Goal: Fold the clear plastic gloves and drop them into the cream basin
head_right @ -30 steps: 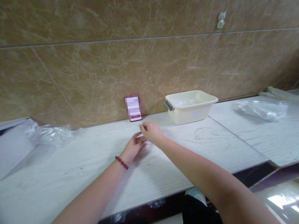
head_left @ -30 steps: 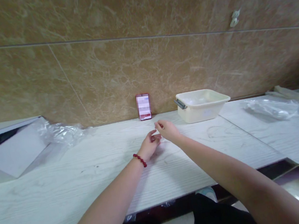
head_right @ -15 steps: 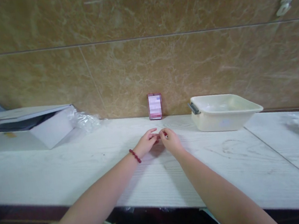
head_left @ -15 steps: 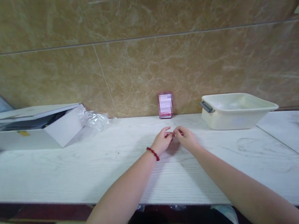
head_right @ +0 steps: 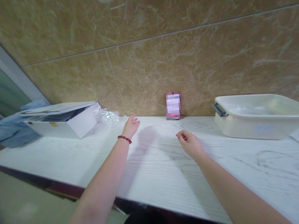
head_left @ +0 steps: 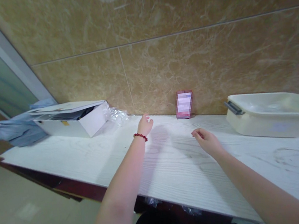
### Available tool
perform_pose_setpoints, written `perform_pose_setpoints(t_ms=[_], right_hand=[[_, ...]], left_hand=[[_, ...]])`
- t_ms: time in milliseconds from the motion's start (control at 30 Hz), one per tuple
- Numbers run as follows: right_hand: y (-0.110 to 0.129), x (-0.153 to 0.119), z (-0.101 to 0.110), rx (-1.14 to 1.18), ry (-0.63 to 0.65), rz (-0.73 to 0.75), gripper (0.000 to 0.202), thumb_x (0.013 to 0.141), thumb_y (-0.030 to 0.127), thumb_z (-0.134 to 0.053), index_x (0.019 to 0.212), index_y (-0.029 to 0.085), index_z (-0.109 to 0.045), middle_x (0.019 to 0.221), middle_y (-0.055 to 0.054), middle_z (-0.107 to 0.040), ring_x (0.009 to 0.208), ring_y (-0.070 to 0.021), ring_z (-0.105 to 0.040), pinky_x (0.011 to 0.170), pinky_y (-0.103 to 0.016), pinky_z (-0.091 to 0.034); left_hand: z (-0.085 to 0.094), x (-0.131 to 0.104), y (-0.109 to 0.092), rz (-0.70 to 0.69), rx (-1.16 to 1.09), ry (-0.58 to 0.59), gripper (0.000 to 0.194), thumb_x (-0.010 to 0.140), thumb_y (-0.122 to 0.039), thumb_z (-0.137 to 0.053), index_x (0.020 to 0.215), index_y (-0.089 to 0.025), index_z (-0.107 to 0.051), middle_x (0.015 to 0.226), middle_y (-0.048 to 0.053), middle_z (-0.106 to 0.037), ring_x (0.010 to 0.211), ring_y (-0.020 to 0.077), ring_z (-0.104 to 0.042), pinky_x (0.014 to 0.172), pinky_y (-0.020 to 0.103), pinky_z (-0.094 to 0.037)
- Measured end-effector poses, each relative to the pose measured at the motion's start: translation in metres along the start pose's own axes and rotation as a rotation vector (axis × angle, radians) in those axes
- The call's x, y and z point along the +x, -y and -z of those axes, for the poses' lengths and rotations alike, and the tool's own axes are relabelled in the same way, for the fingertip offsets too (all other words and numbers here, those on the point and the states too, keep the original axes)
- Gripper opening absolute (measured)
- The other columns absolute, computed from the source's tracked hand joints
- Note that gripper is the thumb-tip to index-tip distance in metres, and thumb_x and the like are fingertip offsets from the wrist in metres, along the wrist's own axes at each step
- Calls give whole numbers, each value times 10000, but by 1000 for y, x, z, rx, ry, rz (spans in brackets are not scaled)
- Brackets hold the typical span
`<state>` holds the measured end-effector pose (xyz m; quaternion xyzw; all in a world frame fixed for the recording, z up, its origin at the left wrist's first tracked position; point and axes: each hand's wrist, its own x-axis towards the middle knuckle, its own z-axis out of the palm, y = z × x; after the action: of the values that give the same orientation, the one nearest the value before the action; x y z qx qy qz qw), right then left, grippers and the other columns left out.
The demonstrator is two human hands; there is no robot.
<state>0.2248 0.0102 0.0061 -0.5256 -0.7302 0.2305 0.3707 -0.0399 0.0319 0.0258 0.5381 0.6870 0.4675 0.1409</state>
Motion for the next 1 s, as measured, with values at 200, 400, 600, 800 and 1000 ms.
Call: perform_pose_setpoints(t_ms=[200,400,600,800,1000], right_hand=[[-5,2,-4,-5,7,8,219,722,349,-388,721,206,-554,712,-13,-609,655,-144,-540,599,-252,-387],[-4,1,-5,-15,22,17,210,721,333,-391,720,203,-556,686,-9,-606,604,-129,-529,545,-231,-371],[-4,2,-7,-11,39,21,202,727,331,-390,721,205,-548,678,-6,-604,614,-128,-534,562,-230,-380],[-5,2,-7,-41,69,-4,217,730,354,-390,735,206,-549,674,-5,-602,602,-129,-529,549,-230,-373],[-4,2,-8,-43,98,8,217,729,348,-383,726,204,-546,656,-5,-596,585,-128,-521,539,-229,-372]], left_hand=[[58,24,54,71,343,-111,464,683,-170,-511,1135,-127,-419,1092,122,-527,1022,203,-480,870,291,-339],[106,36,98,200,624,-153,495,712,-260,-480,1180,-129,-384,1118,168,-501,1041,280,-457,843,369,-344],[107,45,122,351,766,-100,597,730,-449,-399,1254,-175,-313,1184,203,-428,1097,350,-383,844,470,-298],[105,56,129,364,834,-60,600,740,-505,-346,1275,-243,-273,1269,183,-335,1141,365,-323,837,504,-289],[104,69,135,188,848,52,379,784,-354,-407,1114,-181,-480,1079,120,-530,1019,253,-475,829,361,-366]])
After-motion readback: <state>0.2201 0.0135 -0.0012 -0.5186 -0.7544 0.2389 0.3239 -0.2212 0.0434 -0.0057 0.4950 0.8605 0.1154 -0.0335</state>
